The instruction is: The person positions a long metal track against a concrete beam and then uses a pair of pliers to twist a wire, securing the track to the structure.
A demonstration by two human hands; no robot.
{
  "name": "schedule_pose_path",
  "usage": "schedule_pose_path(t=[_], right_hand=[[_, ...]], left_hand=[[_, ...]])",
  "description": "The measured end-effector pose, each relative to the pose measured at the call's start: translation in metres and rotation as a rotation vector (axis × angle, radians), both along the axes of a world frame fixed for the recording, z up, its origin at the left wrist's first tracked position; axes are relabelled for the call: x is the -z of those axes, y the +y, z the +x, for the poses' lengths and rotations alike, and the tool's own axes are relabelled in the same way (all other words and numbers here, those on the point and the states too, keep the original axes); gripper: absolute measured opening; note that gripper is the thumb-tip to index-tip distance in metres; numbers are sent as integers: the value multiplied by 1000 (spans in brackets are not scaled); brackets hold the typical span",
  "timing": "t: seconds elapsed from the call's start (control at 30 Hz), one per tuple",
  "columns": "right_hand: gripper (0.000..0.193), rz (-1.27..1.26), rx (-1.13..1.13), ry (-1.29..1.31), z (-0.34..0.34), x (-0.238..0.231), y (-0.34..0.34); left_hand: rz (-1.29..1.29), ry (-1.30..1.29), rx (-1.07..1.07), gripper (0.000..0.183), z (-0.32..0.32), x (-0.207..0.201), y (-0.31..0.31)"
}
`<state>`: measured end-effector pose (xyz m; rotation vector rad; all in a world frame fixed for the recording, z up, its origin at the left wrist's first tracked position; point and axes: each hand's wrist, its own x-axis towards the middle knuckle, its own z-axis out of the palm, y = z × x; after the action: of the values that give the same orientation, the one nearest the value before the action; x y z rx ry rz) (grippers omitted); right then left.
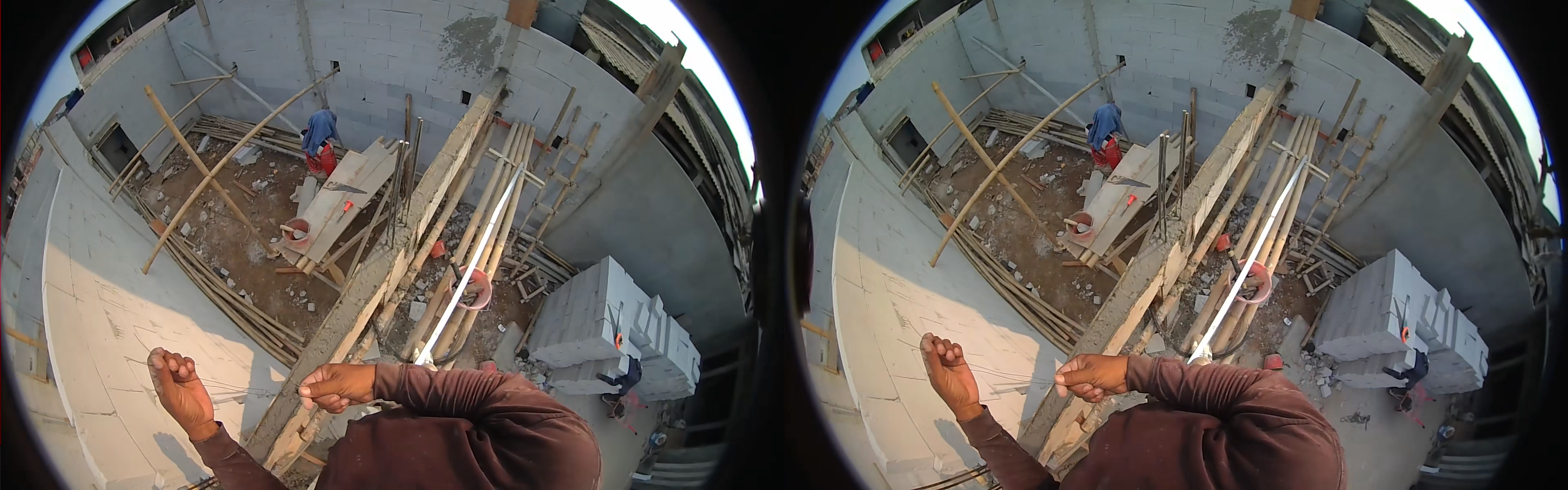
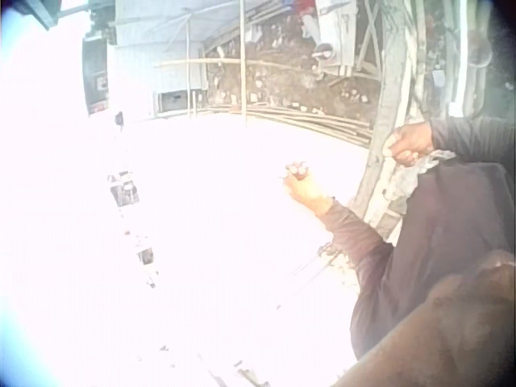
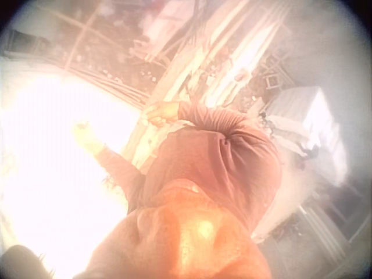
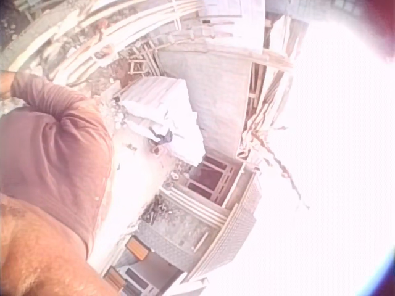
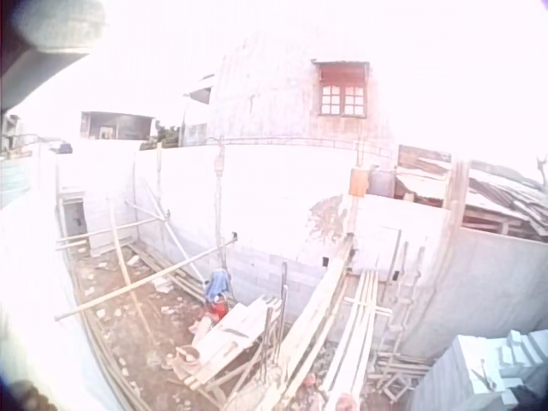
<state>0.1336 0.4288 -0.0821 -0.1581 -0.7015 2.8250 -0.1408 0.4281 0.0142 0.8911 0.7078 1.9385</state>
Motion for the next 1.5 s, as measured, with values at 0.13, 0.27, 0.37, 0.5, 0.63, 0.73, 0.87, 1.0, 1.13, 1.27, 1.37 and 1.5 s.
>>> schedule_pose_path(t=[0.13,0.27,0.37,0.5,0.63,0.73,0.87,1.0,1.13,1.27,1.37,1.5], right_hand=[[29,123,127,-110,3,-7,-3],[28,17,218,-175,8,-5,1],[27,-69,260,-222,8,-3,0],[25,-238,318,-207,10,-1,1],[24,-312,320,-178,6,-1,3],[24,-328,322,-139,7,-2,2],[29,323,197,-37,16,-42,2],[36,1541,433,-520,15,35,2],[35,-74,692,-506,36,24,38],[34,-123,436,32,43,-40,24],[32,1374,125,-175,35,-5,8],[27,263,782,-726,54,24,39]], left_hand=[[-246,166,-133,24,35,7,9],[-220,74,-66,31,52,16,10],[-185,123,-130,32,47,24,12],[-119,175,-253,31,48,22,16],[-100,261,-374,27,55,31,22],[-206,180,-415,26,47,28,27],[-207,-242,-101,26,15,44,29],[-357,-189,76,29,60,28,28],[-316,-126,-60,30,59,51,28],[-356,-260,-65,26,48,53,21],[-325,-197,72,25,71,33,33],[-338,-172,-2,24,74,39,29]])
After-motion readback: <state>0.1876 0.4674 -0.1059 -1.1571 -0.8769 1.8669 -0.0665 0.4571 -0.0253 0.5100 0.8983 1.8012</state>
